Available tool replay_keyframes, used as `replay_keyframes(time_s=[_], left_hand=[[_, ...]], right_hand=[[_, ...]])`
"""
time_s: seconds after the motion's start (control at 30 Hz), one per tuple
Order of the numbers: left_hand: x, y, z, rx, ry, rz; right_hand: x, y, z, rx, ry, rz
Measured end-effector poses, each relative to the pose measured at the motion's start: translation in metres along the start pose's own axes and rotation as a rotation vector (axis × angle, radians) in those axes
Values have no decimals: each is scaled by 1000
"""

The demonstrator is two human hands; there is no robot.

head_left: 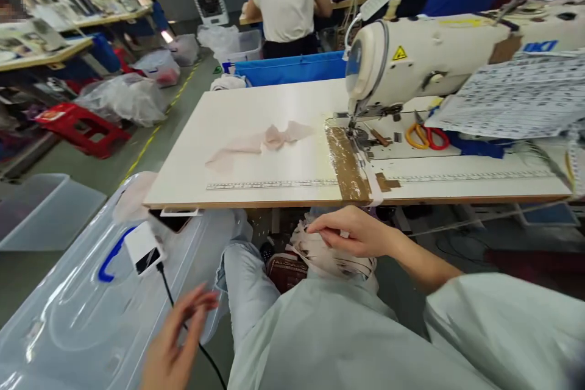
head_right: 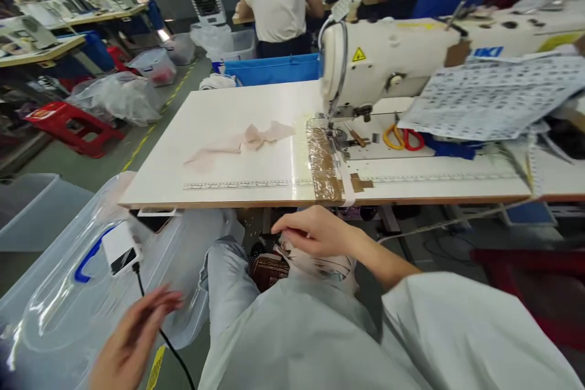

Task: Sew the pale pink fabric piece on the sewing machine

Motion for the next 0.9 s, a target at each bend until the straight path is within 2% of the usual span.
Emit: replay_keyframes(time_s=[0.1,0.13,0.2,0.3,0.4,0.53,0.67,0.77,0.83,0.9], left_hand=[[-99,-39,34,-87,200,-402],[-130,-50,43,-108,227,-494],[-185,-70,59,-192,287,-607],[-240,-90,68,-252,319,-597],[-271,-98,71,-256,318,-595],[-281,-99,75,-211,312,-583],[-267,-92,95,-137,334,-602],[-240,-89,125,-5,459,-741],[-212,-97,147,54,548,-819],[-177,-123,164,10,592,-762]], right_hand=[[-23,78,66,-512,87,68],[-30,102,83,-629,128,116],[-47,136,103,-724,196,172],[-68,160,112,-715,276,191],[-79,166,114,-722,367,144],[-80,168,121,-745,475,93],[-80,170,132,-721,516,73],[-81,179,142,-735,548,43],[-81,189,146,-750,563,31],[-79,200,147,-765,570,60]])
Point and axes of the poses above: each hand's wrist, its own y-axis away from the middle knuckle, its own x-axis out of the back of the hand, z = x × y, the point moved 7 cm from there along -y, towards the middle knuckle, and after that the axes turned 13 degrees about y, right-handed, at the moved point
